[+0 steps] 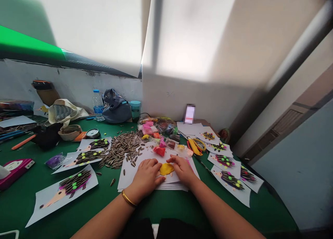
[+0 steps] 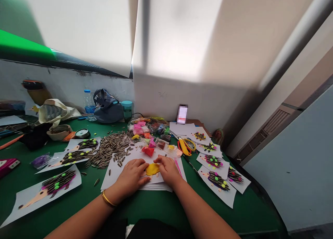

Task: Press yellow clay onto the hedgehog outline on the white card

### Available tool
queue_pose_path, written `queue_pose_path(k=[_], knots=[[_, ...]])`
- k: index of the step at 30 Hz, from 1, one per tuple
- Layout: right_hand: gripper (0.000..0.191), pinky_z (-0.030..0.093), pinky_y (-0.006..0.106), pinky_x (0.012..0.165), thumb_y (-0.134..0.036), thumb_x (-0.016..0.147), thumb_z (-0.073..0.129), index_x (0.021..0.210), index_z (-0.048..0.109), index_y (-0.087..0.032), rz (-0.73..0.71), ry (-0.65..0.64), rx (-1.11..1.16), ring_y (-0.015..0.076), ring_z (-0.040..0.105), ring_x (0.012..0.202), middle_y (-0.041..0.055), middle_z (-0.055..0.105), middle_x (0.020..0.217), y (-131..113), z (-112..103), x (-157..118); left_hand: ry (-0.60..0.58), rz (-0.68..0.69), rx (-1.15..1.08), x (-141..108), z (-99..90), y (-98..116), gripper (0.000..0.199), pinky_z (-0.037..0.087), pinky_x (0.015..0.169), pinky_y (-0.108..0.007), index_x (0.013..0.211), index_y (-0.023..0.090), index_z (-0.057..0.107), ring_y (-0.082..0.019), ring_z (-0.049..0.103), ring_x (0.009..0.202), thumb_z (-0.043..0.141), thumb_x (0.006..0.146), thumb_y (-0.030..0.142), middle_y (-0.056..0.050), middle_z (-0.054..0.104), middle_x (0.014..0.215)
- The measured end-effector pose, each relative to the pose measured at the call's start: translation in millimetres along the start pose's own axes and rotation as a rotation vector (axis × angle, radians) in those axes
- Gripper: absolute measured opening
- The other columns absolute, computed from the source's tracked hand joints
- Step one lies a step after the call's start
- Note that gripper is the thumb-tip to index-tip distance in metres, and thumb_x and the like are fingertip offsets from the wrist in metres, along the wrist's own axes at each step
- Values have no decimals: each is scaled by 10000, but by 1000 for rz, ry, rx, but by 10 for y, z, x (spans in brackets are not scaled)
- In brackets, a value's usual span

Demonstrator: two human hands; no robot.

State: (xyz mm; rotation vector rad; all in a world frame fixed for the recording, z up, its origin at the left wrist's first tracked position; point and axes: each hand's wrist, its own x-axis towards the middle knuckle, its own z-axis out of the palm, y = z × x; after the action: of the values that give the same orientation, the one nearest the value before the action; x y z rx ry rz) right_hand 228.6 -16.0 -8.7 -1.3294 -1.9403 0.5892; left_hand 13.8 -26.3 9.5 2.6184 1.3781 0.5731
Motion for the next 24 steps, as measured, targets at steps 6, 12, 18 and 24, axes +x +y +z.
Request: queue_pose_path(k=[6, 12, 18, 24], knots=[[321, 392, 423, 1008, -94, 825, 416, 1007, 642, -232, -36, -12, -56, 240, 553, 1188, 33, 705, 1038, -12, -2, 2, -7, -10, -1, 24, -29, 8, 412, 376, 987, -427, 1142, 269, 622, -277, 528, 1084, 663, 798, 491, -70, 586, 1135], [318, 447, 387, 972, -118, 839, 399, 1047, 617, -224, 35, 27, 91, 220, 579, 1150, 43, 697, 1088, 73, 23, 22, -19, -57, 87, 125, -9, 43, 434, 345, 1006, -482, 1168, 225, 610, -305, 544, 1082, 596, 844, 515, -101, 614, 1138], [294, 478, 359, 885, -108, 821, 403, 979, 626, -218, 51, 67, 56, 202, 616, 981, 35, 688, 1016, 106, 16, 10, -13, -63, 112, 194, 47, 140, 484, 316, 1032, -499, 1164, 206, 614, -315, 527, 1093, 611, 822, 548, -110, 611, 1109], [312, 463, 350, 880, -76, 812, 418, 996, 623, -222, 20, 34, -11, 199, 588, 984, 34, 670, 1017, 43, 22, -3, 10, -27, 70, 189, 129, 144, 449, 367, 980, -452, 1124, 229, 623, -288, 509, 1058, 594, 827, 565, -86, 570, 1080]])
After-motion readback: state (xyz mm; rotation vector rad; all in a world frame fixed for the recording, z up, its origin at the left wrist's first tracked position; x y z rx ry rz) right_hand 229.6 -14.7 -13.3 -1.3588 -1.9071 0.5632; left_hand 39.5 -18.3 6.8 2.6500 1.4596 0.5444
